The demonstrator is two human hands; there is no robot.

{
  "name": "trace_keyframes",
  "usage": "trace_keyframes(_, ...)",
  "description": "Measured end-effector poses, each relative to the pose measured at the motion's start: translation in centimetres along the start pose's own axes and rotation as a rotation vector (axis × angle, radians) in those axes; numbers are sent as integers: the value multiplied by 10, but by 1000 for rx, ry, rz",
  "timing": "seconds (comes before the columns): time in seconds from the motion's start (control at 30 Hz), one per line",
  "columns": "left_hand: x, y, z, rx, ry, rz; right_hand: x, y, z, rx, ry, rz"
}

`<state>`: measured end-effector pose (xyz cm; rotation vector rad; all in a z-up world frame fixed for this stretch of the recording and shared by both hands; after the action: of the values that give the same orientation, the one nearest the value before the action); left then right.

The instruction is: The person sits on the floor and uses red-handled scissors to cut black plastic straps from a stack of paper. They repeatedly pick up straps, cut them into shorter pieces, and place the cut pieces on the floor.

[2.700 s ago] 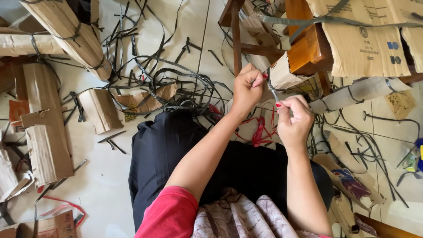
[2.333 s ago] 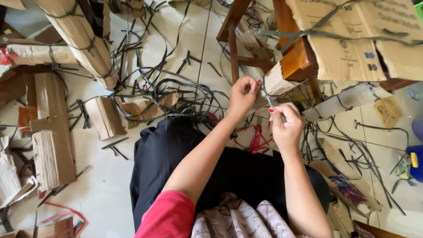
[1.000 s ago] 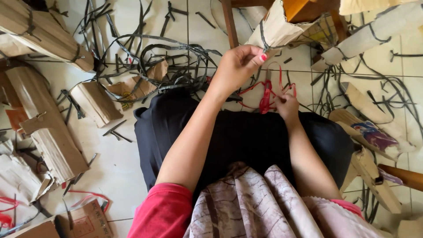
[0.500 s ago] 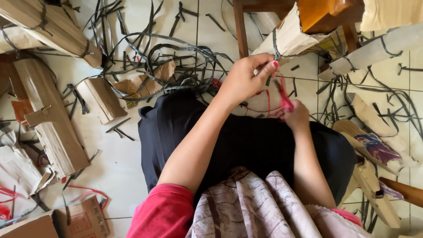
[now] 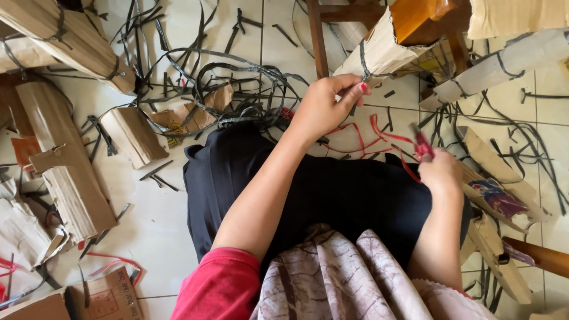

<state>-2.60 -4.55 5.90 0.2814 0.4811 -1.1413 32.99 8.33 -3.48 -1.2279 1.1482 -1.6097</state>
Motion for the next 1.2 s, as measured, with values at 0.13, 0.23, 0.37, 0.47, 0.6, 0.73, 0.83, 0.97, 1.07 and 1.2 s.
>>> trace_keyframes(0.13, -2, -1, 2, 0, 9, -6, 46, -50, -19, -354, -48, -46)
trace_keyframes(0.23, -5, 1, 5, -32, -34, -116, 91, -84, -40, -769, -128, -141)
trace_keyframes(0.37, -5, -2, 4, -36, -67, -114, 123, -98, -59, -940, -581, -53)
trace_keyframes(0.47, -2, 0, 0, -25, -29, -61, 152, -108, -87, -771, -835, 133)
trace_keyframes(0.6, -1, -6, -4, -41, 13, -46, 152, -99, -114, -613, -911, 209)
trace_keyframes(0.73, 2, -14, -2, -99, -17, -59, 138, -84, -127, -513, -903, 255)
trace_keyframes(0.83, 3, -16, -4, -185, -6, -71, 136, -75, -128, -482, -890, 279)
trace_keyframes(0.97, 1, -15, -7, -289, 25, -69, 146, -72, -130, -448, -854, 323)
trace_keyframes(1.07, -2, -15, -2, -399, 115, -37, 150, -62, -136, -406, -814, 431)
trace_keyframes(1.2, -3, -11, -5, -476, 213, 16, 163, -71, -158, -546, -802, 332)
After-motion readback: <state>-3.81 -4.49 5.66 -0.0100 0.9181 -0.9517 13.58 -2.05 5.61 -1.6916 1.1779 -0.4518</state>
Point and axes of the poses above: each hand's wrist, its own x-axis away from the middle knuckle, its own y-axis out of the palm, z = x × y, the point moved 4 cm from there along -x, towards the middle knuckle, and after that the axes turned 15 degrees about y, right-handed, at the moved point
